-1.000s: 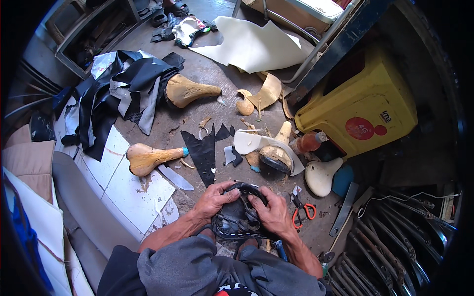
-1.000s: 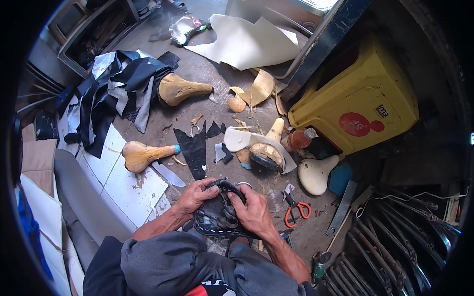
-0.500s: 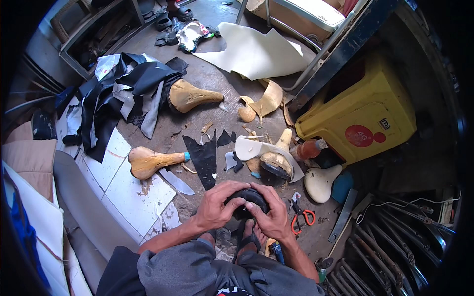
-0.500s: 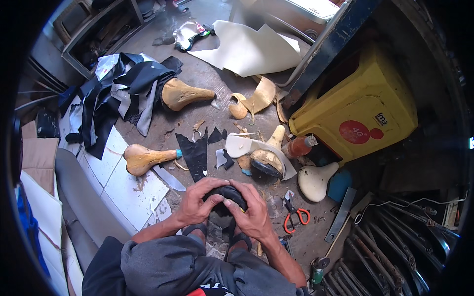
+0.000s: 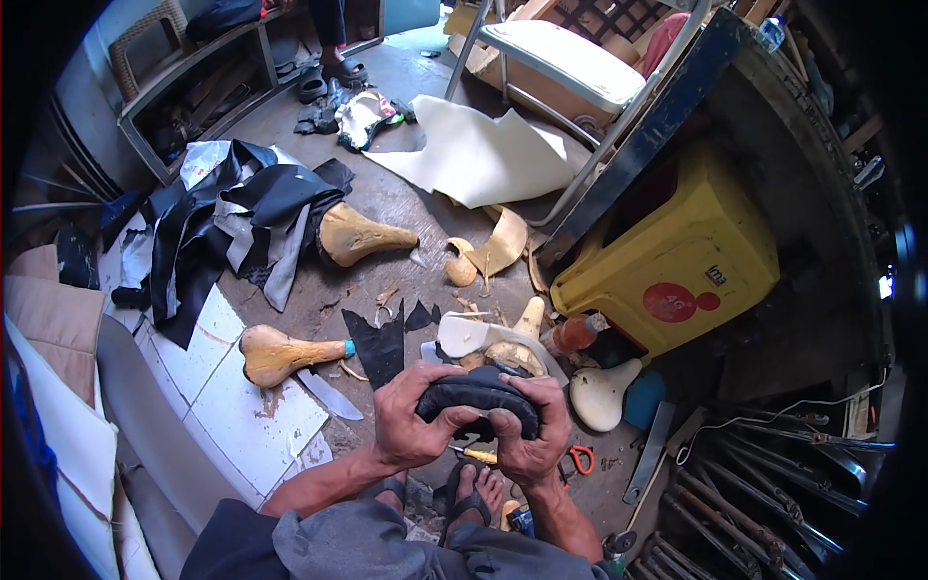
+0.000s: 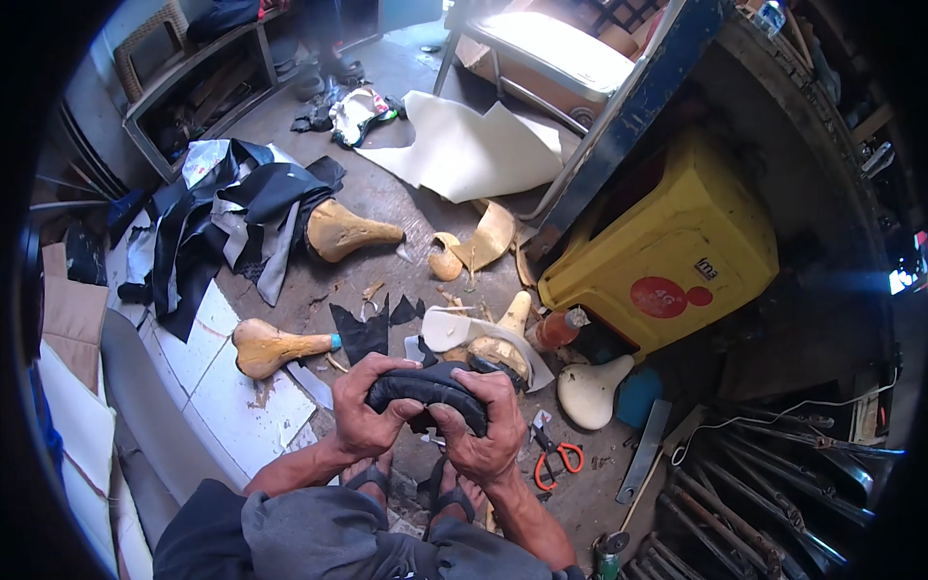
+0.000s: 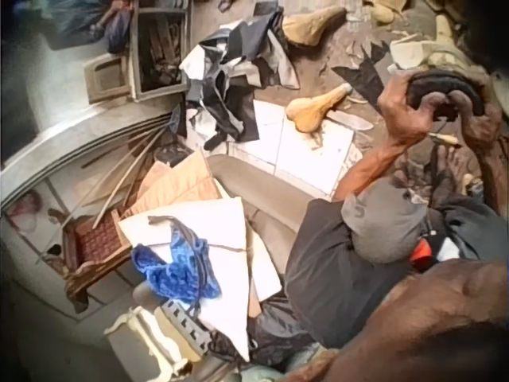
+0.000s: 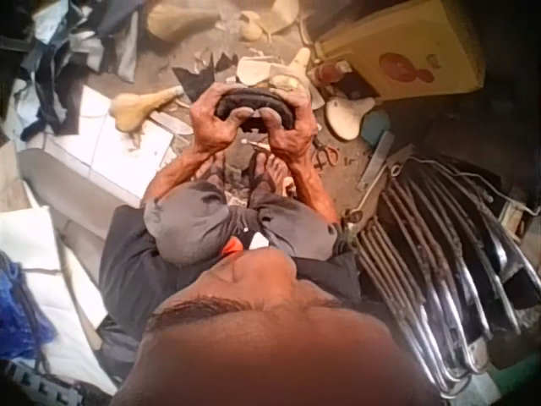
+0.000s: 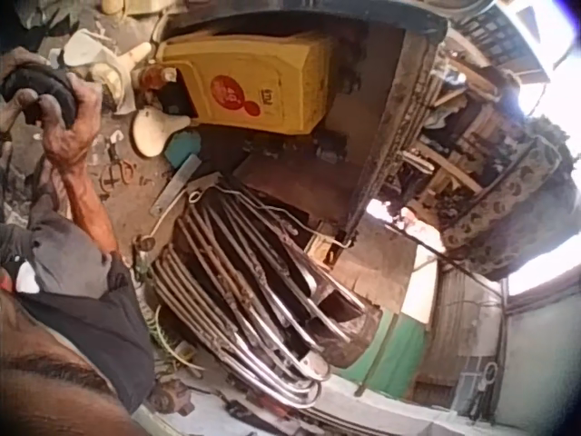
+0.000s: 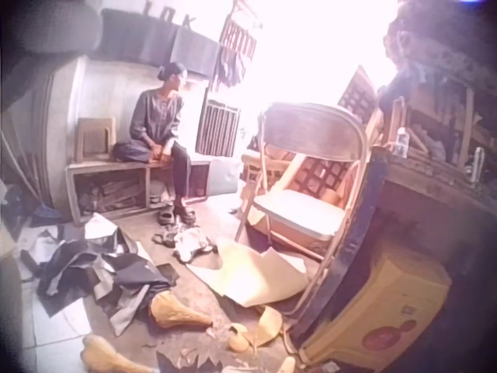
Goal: The person reupholsters a bicycle seat by trimming excess black fabric with scissors and securing it to the seat frame.
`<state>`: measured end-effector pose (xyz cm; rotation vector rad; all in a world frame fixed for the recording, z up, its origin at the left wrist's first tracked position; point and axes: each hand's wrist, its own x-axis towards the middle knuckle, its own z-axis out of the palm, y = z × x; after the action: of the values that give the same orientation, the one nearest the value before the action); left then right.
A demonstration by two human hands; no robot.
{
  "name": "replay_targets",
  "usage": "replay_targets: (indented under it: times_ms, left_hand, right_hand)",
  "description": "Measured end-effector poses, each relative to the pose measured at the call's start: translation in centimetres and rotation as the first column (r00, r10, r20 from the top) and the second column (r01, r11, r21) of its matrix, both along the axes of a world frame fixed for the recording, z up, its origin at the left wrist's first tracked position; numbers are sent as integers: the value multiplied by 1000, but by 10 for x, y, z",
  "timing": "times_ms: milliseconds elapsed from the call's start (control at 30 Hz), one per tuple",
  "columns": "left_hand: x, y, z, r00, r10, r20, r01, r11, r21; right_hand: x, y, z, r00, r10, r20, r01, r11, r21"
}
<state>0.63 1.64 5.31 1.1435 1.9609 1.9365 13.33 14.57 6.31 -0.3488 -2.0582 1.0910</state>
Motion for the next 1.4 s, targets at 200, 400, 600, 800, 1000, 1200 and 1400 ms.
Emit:
replay_targets:
  times_ms: [200, 400, 600, 800, 1000, 1200, 1400]
  left_hand:
    - [-7, 12, 31, 991, 87, -98, -94, 993, -72]
    - [-17, 15, 19, 997, -37, 70, 45, 992, -121]
    - [-39, -5, -22, 639, -262, 723, 90, 959, 269]
    - [-44, -31, -64, 460, -512, 725, -33, 807, 590]
    - [-44, -40, -42, 545, -531, 649, 143, 822, 552]
    - [-40, -51, -70, 343, -518, 784, 271, 854, 445]
    - [-55, -72, -3, 904, -390, 178, 418, 894, -162]
  right_hand:
    - [-13, -3, 30, 989, -149, -4, 148, 985, -94]
    - [-16, 10, 31, 978, -107, 181, 135, 980, -149]
    - [17, 41, 1, 915, 267, 303, -186, 944, -271]
    - [19, 19, 7, 899, 332, 285, -242, 920, -307]
    - [23, 17, 3, 923, 294, 248, -208, 924, -322]
    - [18, 5, -11, 970, 244, -10, -195, 748, -635]
    - [33, -1, -24, 972, 176, 156, -111, 928, -355]
